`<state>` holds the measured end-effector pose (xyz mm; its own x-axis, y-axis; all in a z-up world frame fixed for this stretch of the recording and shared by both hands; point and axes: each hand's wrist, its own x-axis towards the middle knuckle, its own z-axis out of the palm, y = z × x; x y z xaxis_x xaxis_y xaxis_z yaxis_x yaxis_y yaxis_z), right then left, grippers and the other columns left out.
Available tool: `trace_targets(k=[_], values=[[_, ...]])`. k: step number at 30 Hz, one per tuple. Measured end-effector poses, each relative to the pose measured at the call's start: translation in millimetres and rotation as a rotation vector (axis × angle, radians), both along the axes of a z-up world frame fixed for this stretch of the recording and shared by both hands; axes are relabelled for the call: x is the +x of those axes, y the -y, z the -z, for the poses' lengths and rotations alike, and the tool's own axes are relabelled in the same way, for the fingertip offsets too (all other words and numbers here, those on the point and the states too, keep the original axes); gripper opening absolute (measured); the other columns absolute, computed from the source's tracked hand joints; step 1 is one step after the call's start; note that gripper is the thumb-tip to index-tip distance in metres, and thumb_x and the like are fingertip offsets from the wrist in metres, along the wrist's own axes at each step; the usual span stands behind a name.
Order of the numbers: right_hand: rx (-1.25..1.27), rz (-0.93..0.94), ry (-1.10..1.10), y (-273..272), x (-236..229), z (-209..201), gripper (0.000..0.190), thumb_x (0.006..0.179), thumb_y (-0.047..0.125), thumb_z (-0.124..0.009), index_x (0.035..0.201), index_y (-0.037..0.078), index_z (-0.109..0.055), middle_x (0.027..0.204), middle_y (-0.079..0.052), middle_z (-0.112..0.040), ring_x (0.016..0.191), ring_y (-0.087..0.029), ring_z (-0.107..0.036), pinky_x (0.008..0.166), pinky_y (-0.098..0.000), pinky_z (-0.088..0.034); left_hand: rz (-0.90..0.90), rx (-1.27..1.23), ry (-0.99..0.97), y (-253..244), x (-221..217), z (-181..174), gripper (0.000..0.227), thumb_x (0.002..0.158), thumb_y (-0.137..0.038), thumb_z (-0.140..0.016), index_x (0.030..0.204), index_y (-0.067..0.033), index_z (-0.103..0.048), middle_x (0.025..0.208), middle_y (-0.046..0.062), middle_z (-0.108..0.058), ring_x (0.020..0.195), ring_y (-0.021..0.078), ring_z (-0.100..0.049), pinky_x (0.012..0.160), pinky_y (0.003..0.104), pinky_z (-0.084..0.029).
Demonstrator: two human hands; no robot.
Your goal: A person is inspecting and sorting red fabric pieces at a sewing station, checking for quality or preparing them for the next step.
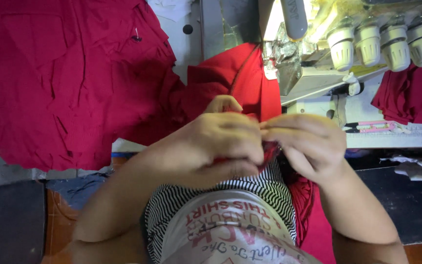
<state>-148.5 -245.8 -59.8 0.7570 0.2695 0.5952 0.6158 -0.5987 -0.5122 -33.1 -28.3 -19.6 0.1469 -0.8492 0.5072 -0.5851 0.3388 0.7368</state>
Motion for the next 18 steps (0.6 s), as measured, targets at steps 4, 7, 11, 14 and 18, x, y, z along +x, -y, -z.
trace_targets(k=[4, 7, 11, 14, 18], values=[[0.037, 0.071, 0.018, 5.3, -29.8, 22.3, 0.022, 0.098, 0.007, -0.052, 0.094, -0.005, -0.071, 0.103, -0.027, -0.073, 0.082, -0.033, -0.077, 0.074, -0.0365, -0.062, -0.389, 0.184, 0.290, 12.8, 8.0, 53.0, 0.067, 0.102, -0.064, -0.017, 0.131, -0.0141, -0.051, 0.125, 0.009, -0.061, 0.117, 0.0284, -0.060, 0.100, 0.049, -0.027], [0.075, 0.043, 0.050, 3.4, -48.1, 43.9, 0.021, 0.095, 0.007, -0.053, 0.087, -0.002, -0.070, 0.091, -0.022, -0.072, 0.066, -0.028, -0.072, 0.057, -0.0346, -0.056, -0.629, 0.400, 0.632, 12.2, 16.5, 84.2, 0.071, 0.090, -0.071, -0.063, 0.149, -0.0326, -0.052, 0.133, 0.004, -0.046, 0.133, 0.0289, -0.043, 0.105, 0.078, -0.029], [0.116, 0.045, 0.049, -2.2, -57.0, 53.3, 0.016, 0.093, 0.000, -0.054, 0.083, -0.004, -0.067, 0.089, -0.024, -0.070, 0.058, -0.028, -0.064, 0.052, -0.0326, -0.048, -0.602, 0.413, 0.497, 13.4, 31.2, 81.6, 0.062, 0.090, -0.061, -0.066, 0.139, -0.0234, -0.064, 0.122, 0.008, -0.044, 0.127, 0.0305, -0.048, 0.107, 0.081, -0.019], [0.122, 0.087, -0.002, -5.3, -59.4, 60.0, 0.021, 0.096, 0.007, -0.053, 0.086, -0.003, -0.069, 0.091, -0.022, -0.071, 0.064, -0.027, -0.069, 0.058, -0.0322, -0.053, -0.634, 0.281, 0.523, 12.6, 36.4, 85.2, 0.066, 0.099, -0.066, -0.035, 0.136, -0.0220, -0.068, 0.124, 0.009, -0.049, 0.122, 0.0264, -0.056, 0.104, 0.079, -0.026], [0.141, 0.107, 0.022, -4.2, -51.9, 71.9, 0.022, 0.098, 0.007, -0.053, 0.086, -0.001, -0.070, 0.090, -0.020, -0.073, 0.068, -0.025, -0.072, 0.059, -0.0296, -0.056, -0.671, 0.252, 0.557, 17.3, 46.3, 87.8, 0.074, 0.100, -0.068, -0.023, 0.135, -0.0220, -0.069, 0.128, 0.011, -0.052, 0.119, 0.0276, -0.061, 0.104, 0.076, -0.028]])
